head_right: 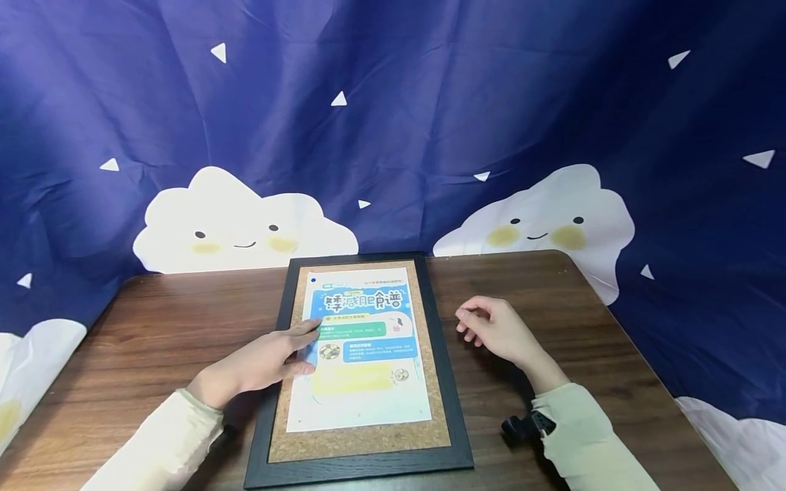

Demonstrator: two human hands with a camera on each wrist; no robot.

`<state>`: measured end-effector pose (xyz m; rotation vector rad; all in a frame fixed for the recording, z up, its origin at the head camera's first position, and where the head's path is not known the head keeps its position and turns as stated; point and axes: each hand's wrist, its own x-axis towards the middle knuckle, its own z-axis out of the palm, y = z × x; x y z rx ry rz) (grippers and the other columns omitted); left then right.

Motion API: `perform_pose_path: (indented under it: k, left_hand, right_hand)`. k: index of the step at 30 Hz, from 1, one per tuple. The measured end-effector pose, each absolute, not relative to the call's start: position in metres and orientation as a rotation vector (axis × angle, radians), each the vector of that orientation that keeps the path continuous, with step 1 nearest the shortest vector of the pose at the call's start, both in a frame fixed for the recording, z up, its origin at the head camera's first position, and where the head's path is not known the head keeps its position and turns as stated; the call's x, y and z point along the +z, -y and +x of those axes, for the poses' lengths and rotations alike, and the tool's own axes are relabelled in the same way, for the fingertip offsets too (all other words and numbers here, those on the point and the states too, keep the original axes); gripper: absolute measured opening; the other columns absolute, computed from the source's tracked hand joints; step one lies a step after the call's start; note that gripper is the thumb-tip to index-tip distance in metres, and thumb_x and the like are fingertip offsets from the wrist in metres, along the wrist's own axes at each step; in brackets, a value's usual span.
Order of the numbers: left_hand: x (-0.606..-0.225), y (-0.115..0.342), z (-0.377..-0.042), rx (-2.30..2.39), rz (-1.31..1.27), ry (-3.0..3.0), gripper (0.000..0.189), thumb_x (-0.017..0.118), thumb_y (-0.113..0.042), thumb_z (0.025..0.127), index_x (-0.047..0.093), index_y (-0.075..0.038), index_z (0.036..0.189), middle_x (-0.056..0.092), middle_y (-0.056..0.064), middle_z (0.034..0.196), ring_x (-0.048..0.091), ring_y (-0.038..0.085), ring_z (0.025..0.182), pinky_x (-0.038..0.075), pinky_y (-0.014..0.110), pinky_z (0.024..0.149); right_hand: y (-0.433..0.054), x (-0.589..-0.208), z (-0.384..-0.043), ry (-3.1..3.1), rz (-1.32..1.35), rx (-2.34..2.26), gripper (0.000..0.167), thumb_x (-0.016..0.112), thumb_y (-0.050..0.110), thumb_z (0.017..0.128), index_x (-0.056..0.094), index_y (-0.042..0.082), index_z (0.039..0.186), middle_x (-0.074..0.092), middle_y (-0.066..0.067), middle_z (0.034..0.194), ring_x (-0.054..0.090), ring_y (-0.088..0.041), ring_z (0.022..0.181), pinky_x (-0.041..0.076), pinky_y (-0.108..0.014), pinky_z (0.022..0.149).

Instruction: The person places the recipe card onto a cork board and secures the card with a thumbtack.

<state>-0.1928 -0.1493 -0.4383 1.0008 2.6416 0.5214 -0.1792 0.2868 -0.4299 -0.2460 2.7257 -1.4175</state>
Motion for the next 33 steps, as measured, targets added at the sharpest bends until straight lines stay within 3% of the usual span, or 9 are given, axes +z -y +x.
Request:
perform_pose_path:
  k: [8, 17, 22, 27, 30, 33]
  left_hand:
    - [-0.437, 0.150, -0.193, 0.543, 1.039, -2.643, 0.068, 0.072, -0.029, 0.106, 0.049, 0.010, 0.156, 0.035, 0.027, 0.173, 0.036, 0.045, 0.160, 0.044, 0.057, 0.122]
    - [-0.457, 0.160, -0.202, 0.614, 1.142, -2.646, 0.073, 0.065, -0.044, 0.108, 0.049, 0.009, 0.157, 0.035, 0.026, 0.173, 0.036, 0.044, 0.161, 0.045, 0.056, 0.122]
    - [-0.453, 0.158, -0.201, 0.615, 1.107, -2.639, 0.072, 0.068, -0.040, 0.107, 0.051, 0.010, 0.155, 0.036, 0.027, 0.172, 0.036, 0.046, 0.160, 0.043, 0.059, 0.122]
    - [-0.463, 0.159, -0.204, 0.617, 1.105, -2.651, 0.074, 0.065, -0.047, 0.107, 0.051, 0.006, 0.157, 0.035, 0.023, 0.174, 0.036, 0.043, 0.161, 0.045, 0.057, 0.122]
    - [-0.483, 0.163, -0.212, 0.587, 1.098, -2.672, 0.081, 0.058, -0.059, 0.107, 0.050, 0.001, 0.160, 0.033, 0.018, 0.176, 0.035, 0.040, 0.162, 0.044, 0.056, 0.122]
    - [-0.475, 0.160, -0.209, 0.569, 1.082, -2.660, 0.077, 0.062, -0.051, 0.107, 0.049, 0.003, 0.160, 0.033, 0.020, 0.176, 0.035, 0.042, 0.162, 0.044, 0.057, 0.122]
  right_hand:
    - [-0.319, -0.434, -0.178, -2.858, -0.048, -1.310, 0.028, 0.062, 0.018, 0.112, 0.072, -0.008, 0.115, 0.076, -0.013, 0.088, 0.065, -0.016, 0.066, 0.055, -0.028, 0.057]
    - [-0.343, -0.441, -0.181, -2.852, 0.055, -1.351, 0.029, 0.059, 0.013, 0.112, 0.069, -0.014, 0.116, 0.076, -0.010, 0.085, 0.065, -0.010, 0.064, 0.055, -0.027, 0.056]
    - [-0.355, -0.445, -0.182, -2.841, 0.184, -1.322, 0.032, 0.056, 0.014, 0.113, 0.067, -0.015, 0.119, 0.075, -0.005, 0.082, 0.067, -0.010, 0.066, 0.057, -0.029, 0.058]
    - [-0.364, -0.447, -0.185, -2.841, 0.285, -1.306, 0.033, 0.054, 0.014, 0.113, 0.065, -0.017, 0.119, 0.074, -0.003, 0.077, 0.068, -0.011, 0.063, 0.057, -0.030, 0.056]
    - [-0.368, -0.447, -0.188, -2.837, 0.325, -1.267, 0.034, 0.055, 0.016, 0.113, 0.066, -0.016, 0.117, 0.073, 0.000, 0.075, 0.067, -0.011, 0.061, 0.056, -0.030, 0.054]
    - [-0.371, -0.447, -0.191, -2.831, 0.354, -1.201, 0.036, 0.058, 0.021, 0.112, 0.068, -0.014, 0.111, 0.072, 0.001, 0.073, 0.066, -0.012, 0.060, 0.055, -0.031, 0.052]
